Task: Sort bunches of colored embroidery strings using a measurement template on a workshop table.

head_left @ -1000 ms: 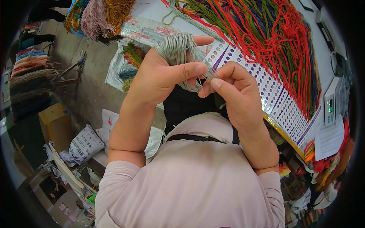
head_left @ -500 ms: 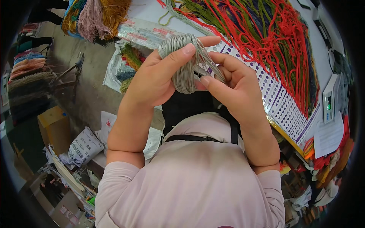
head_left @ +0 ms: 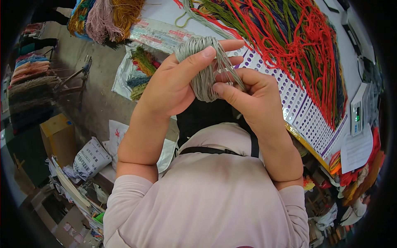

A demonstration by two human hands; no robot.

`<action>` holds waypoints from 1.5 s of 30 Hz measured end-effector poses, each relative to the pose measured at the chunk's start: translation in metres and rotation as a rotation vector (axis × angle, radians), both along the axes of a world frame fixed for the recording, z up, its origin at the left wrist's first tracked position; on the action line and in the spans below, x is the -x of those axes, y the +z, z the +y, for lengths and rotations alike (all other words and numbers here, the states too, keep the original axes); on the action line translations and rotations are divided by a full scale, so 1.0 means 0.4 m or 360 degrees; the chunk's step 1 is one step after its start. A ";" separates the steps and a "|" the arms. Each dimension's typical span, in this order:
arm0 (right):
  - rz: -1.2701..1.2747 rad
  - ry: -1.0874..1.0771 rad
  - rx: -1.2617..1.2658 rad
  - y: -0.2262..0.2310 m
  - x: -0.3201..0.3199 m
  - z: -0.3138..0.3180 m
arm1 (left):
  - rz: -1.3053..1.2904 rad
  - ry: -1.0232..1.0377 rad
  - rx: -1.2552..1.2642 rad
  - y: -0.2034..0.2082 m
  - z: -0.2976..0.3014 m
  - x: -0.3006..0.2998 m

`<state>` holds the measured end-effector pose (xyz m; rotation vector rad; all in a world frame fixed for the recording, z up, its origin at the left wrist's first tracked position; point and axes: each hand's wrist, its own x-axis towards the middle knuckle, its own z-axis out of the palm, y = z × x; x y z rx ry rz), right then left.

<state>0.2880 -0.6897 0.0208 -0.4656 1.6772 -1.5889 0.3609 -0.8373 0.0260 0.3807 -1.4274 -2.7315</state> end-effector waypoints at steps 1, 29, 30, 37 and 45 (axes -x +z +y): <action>0.0001 0.0003 0.0000 0.002 -0.001 0.000 | 0.0016 0.0010 -0.0005 -0.001 -0.001 -0.001; -0.0799 0.0138 0.0688 0.008 0.062 0.058 | -0.0151 -0.0558 0.0309 -0.015 -0.110 -0.044; -0.0879 0.0229 0.0775 -0.002 0.112 0.130 | -0.0167 -0.0536 0.0465 -0.038 -0.161 -0.083; -0.0434 -0.0802 0.0823 -0.018 0.408 0.974 | -0.0296 0.0386 -0.0241 -0.046 -0.702 -0.354; 0.0001 -0.1722 0.0314 0.261 0.548 1.803 | -0.0308 0.1132 -0.0525 -0.139 -1.229 -0.510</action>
